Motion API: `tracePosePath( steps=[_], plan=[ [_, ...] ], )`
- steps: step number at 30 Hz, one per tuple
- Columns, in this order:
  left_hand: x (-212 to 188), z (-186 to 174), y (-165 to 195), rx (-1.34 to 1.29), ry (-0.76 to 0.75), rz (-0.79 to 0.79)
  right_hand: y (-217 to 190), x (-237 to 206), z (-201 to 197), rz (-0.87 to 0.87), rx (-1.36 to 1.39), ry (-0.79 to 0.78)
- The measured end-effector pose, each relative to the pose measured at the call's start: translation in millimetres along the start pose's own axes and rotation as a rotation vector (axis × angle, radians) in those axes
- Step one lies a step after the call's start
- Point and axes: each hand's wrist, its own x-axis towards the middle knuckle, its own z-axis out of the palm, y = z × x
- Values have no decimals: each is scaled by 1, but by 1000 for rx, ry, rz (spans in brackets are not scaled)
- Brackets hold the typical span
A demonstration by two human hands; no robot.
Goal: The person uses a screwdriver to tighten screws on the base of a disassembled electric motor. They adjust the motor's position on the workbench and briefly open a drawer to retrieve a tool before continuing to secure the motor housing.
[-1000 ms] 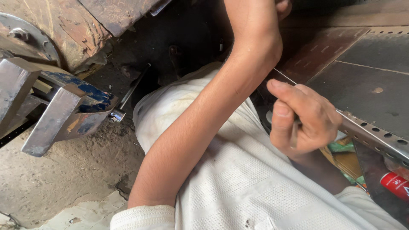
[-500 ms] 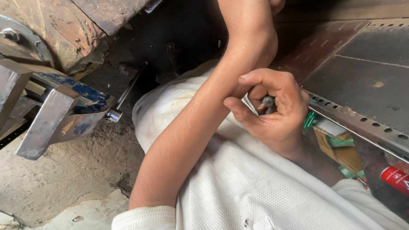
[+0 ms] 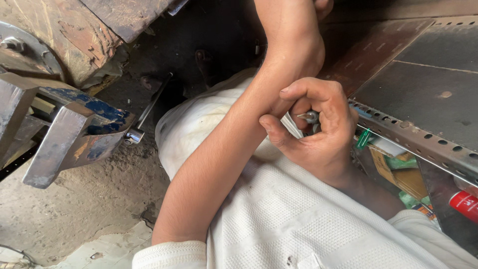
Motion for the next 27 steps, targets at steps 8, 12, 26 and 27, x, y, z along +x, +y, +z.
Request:
tracePosePath(
  steps=[8, 12, 26, 27],
  plan=[
    [-3, 3, 3, 27, 95, -86, -3, -4, 4, -27, -55, 14],
    [-6, 2, 1, -20, 41, -64, -4, -5, 6, -38, -91, 50],
    [-12, -9, 6, 92, 39, -81, 8, -16, 9, 9, 139, 73],
    [-13, -10, 12, 91, 52, -122, 8, -15, 6, 58, 275, 81]
  ],
)
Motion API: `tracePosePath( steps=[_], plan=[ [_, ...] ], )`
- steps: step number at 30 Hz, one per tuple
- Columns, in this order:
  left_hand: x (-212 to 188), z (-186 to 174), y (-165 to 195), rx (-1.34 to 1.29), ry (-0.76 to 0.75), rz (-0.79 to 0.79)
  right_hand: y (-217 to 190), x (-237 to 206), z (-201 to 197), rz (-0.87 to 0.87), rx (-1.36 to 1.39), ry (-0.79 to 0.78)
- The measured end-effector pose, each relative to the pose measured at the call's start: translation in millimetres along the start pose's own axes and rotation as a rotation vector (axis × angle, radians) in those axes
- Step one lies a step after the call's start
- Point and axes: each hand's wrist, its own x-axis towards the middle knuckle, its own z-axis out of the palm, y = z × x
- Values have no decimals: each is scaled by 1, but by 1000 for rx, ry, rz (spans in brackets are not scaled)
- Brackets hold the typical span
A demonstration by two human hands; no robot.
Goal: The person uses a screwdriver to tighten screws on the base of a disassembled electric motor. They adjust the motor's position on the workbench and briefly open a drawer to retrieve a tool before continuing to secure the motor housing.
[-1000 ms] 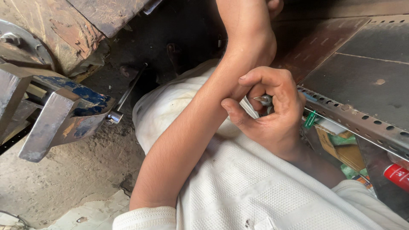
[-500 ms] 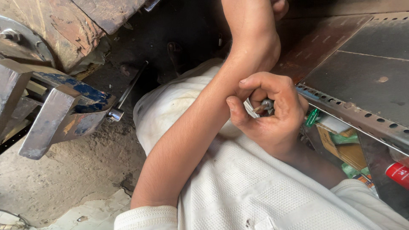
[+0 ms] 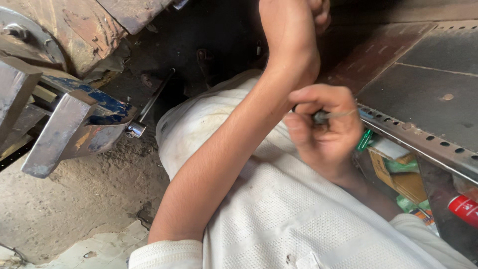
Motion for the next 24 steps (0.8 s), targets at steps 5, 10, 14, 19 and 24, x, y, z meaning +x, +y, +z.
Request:
tracePosePath(
  steps=[5, 10, 14, 19, 24],
  plan=[
    [-12, -19, 25, -39, 54, -93, 2, 11, -22, 424, 664, 123],
    [-31, -53, 45, 11, -10, -225, 11, 24, -33, 394, 691, 3],
    [-67, -90, 84, 303, -404, -150, 11, 35, -24, 355, 802, -72],
    [-158, -129, 161, 1673, -494, 654, 0, 39, -1, 259, 773, -185],
    [-216, -170, 267, 1497, -361, 694, -26, 21, 40, 198, 741, -352]
  ],
)
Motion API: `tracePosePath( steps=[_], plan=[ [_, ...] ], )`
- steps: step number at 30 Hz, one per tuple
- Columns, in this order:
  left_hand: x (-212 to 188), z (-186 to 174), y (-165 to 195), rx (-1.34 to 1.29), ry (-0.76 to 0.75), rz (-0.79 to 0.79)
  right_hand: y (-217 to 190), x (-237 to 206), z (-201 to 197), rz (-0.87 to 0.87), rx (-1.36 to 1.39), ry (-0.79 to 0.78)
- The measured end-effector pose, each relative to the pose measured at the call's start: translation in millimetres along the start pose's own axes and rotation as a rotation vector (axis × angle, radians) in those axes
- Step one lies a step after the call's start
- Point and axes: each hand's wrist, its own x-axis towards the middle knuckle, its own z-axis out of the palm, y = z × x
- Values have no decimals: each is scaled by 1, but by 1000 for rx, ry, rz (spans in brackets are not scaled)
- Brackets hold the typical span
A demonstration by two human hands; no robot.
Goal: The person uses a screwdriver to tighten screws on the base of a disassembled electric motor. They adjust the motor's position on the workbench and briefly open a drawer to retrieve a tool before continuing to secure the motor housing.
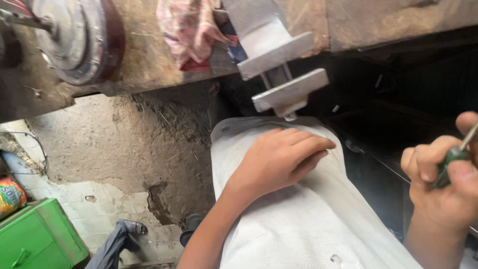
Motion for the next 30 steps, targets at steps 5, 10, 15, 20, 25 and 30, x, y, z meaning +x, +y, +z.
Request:
tracePosePath(
  steps=[5, 10, 15, 20, 25, 30],
  plan=[
    [-72, -153, -83, 232, 472, -6, 63, 6, 122, 15, -232, -173],
    [-136, -280, -174, 405, 534, -425, 154, 24, 270, 376, -271, -155],
    [-138, -307, -217, 625, 178, -291, 177, 57, 354, 649, -211, -29],
    [-105, -311, -225, 639, 133, -265, 176, 82, 376, 708, -332, 3],
    [-89, -321, -212, 571, 29, -323, 180, 101, 369, 791, -134, -121],
    [-73, -315, -201, 628, 4, -297, 181, 118, 366, 489, -406, -174]
  ],
)
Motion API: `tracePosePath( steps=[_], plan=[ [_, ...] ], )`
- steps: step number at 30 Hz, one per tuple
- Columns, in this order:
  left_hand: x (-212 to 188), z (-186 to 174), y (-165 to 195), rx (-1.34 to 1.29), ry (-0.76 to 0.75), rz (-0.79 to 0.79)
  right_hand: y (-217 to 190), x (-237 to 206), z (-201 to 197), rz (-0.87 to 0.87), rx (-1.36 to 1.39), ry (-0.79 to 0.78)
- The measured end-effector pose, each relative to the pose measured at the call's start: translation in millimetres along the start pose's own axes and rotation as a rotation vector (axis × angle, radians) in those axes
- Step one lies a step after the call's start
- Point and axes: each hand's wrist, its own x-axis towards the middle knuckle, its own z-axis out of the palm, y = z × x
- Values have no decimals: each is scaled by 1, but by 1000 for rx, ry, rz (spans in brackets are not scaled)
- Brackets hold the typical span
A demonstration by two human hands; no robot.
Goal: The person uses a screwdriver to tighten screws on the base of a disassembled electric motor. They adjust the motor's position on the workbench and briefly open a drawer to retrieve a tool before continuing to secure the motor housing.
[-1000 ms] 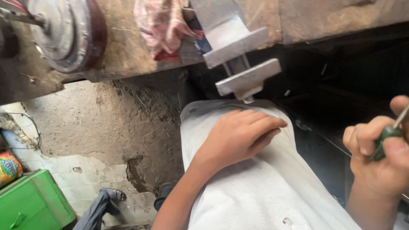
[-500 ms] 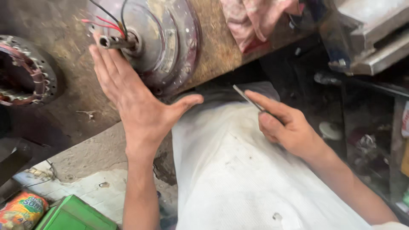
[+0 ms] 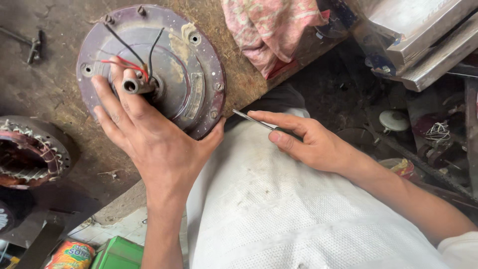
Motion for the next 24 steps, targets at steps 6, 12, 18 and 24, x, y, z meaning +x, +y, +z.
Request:
tracePosePath(
  steps=[6, 12, 18, 24],
  plan=[
    [8, 0, 9, 32, 17, -29, -3, 16, -2, 118, 5, 15],
    [9, 13, 14, 110, -5, -58, 5, 22, -5, 90, 18, -19],
    [3, 16, 5, 125, 6, -21, 12, 25, -11, 68, 24, -35],
    [-3, 21, 2, 152, 28, 13, 10, 28, -19, 30, 19, -84]
  ],
)
